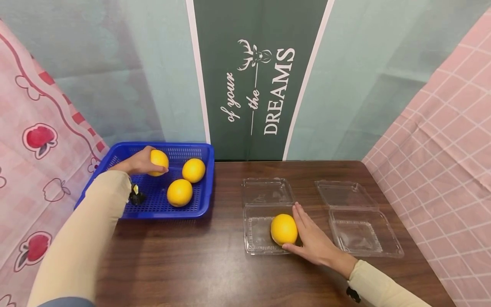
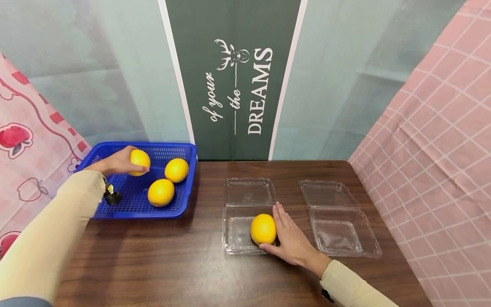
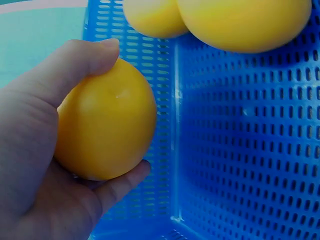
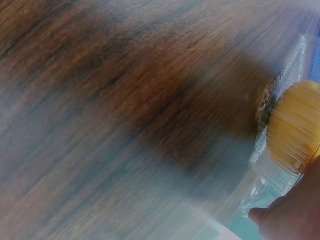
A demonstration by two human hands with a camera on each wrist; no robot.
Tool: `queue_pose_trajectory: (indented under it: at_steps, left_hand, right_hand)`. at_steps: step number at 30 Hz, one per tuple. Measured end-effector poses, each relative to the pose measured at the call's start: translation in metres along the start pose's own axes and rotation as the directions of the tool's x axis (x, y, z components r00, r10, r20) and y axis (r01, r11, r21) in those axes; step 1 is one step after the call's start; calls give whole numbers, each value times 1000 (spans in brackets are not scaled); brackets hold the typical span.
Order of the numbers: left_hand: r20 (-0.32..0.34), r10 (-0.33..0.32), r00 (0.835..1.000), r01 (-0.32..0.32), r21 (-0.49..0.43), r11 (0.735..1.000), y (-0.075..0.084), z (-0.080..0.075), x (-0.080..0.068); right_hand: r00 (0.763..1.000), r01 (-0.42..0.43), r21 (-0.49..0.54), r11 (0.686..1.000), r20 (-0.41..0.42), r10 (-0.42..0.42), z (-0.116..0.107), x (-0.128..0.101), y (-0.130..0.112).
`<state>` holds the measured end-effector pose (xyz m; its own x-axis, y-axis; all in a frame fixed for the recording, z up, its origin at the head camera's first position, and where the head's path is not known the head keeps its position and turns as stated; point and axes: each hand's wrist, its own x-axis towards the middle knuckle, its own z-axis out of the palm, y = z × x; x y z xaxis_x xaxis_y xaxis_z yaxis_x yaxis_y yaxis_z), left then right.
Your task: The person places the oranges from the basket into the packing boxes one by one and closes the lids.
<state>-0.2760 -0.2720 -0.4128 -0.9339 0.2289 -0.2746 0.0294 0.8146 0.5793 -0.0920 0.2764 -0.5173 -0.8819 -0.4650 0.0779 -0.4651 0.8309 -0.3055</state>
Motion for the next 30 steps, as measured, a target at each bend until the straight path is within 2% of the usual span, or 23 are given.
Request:
queue_pose_trajectory:
  at_steps: [15,30]
  left_hand:
    - [-2,56,998,-56,39,998,14,-11,-14]
    - [22,132,991,-133,57,989,24,-26,-1]
  right_hand:
    - [1000,-17,2,1000,6,17,2,-1,-5]
    - [999,-40,10,999,30,40,-9,16,-6]
